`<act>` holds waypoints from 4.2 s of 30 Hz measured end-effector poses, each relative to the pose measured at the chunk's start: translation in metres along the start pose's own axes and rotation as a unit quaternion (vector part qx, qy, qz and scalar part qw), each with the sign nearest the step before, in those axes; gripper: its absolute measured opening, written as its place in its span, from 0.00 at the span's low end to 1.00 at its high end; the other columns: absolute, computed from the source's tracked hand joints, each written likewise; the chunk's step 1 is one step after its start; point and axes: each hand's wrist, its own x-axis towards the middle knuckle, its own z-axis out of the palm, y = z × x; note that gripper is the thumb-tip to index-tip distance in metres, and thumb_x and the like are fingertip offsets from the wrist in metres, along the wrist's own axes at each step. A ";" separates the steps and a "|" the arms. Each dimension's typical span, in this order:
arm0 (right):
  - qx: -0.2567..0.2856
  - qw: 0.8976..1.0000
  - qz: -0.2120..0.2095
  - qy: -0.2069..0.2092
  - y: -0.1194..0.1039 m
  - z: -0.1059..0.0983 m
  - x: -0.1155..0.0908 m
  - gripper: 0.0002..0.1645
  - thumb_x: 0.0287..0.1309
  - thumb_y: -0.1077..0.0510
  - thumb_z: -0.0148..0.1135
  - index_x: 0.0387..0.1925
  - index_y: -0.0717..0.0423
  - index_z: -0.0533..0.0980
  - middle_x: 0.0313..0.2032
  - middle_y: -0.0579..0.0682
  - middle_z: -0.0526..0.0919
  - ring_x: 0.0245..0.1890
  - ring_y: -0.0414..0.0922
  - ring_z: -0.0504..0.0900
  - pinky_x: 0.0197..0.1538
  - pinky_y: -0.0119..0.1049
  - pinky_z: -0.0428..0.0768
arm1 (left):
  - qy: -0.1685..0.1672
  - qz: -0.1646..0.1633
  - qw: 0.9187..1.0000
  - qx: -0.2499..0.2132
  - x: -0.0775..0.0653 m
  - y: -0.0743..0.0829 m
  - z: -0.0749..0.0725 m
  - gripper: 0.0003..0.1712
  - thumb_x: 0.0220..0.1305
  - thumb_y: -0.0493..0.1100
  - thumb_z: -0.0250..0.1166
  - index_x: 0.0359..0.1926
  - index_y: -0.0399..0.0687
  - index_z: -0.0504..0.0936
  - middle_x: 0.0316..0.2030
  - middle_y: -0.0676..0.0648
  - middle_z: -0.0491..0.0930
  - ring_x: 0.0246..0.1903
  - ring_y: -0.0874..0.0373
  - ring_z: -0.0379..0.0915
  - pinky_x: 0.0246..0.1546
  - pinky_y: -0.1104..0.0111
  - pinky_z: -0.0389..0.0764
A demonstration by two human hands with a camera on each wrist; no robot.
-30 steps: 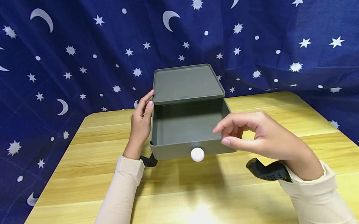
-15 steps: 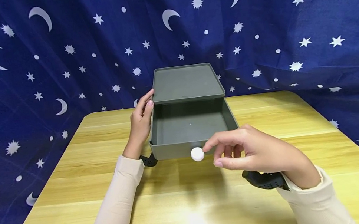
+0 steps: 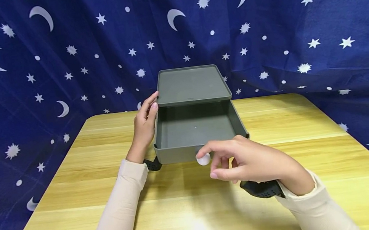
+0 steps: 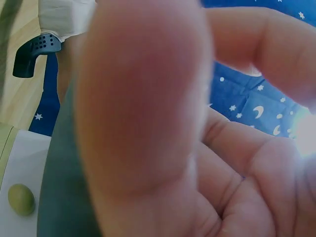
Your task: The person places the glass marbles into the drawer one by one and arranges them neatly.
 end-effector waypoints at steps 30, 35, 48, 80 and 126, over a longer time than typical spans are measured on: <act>0.006 0.999 0.033 0.027 0.007 0.002 0.005 0.16 0.76 0.61 0.65 0.61 0.56 0.80 0.42 0.41 0.91 0.42 0.36 0.89 0.37 0.36 0.86 | -0.007 -0.022 1.000 0.009 0.000 0.000 -0.001 0.27 0.90 0.45 0.41 0.78 0.43 0.73 0.74 0.38 0.74 0.66 0.42 0.75 0.61 0.45 0.78; -0.001 0.999 0.027 0.040 0.012 0.002 0.008 0.16 0.75 0.61 0.66 0.60 0.56 0.80 0.43 0.42 0.92 0.42 0.37 0.89 0.36 0.36 0.85 | -0.010 -0.023 1.000 0.006 0.001 0.000 -0.001 0.27 0.90 0.45 0.41 0.78 0.44 0.73 0.74 0.39 0.74 0.65 0.42 0.76 0.61 0.45 0.78; 0.063 0.994 0.058 0.066 0.022 0.003 0.017 0.21 0.75 0.64 0.66 0.66 0.60 0.78 0.44 0.52 0.92 0.31 0.44 0.87 0.36 0.41 0.87 | -0.017 -0.025 1.000 -0.004 0.001 -0.002 -0.003 0.27 0.90 0.45 0.41 0.79 0.44 0.72 0.75 0.40 0.73 0.69 0.44 0.73 0.68 0.48 0.74; -0.083 0.964 -0.002 0.252 0.042 0.023 0.036 0.16 0.61 0.71 0.73 0.49 0.56 0.84 0.27 0.41 0.87 0.22 0.35 0.80 0.27 0.33 0.79 | -0.017 -0.024 1.000 0.005 0.002 -0.003 -0.003 0.28 0.90 0.46 0.40 0.79 0.46 0.72 0.73 0.38 0.75 0.65 0.41 0.75 0.61 0.47 0.77; -0.048 0.958 0.041 0.280 0.092 -0.008 0.071 0.16 0.63 0.71 0.70 0.52 0.61 0.85 0.29 0.50 0.88 0.26 0.43 0.84 0.32 0.32 0.78 | -0.006 -0.027 1.000 0.001 0.000 -0.003 0.003 0.28 0.91 0.45 0.39 0.78 0.45 0.73 0.71 0.38 0.76 0.61 0.40 0.80 0.55 0.53 0.78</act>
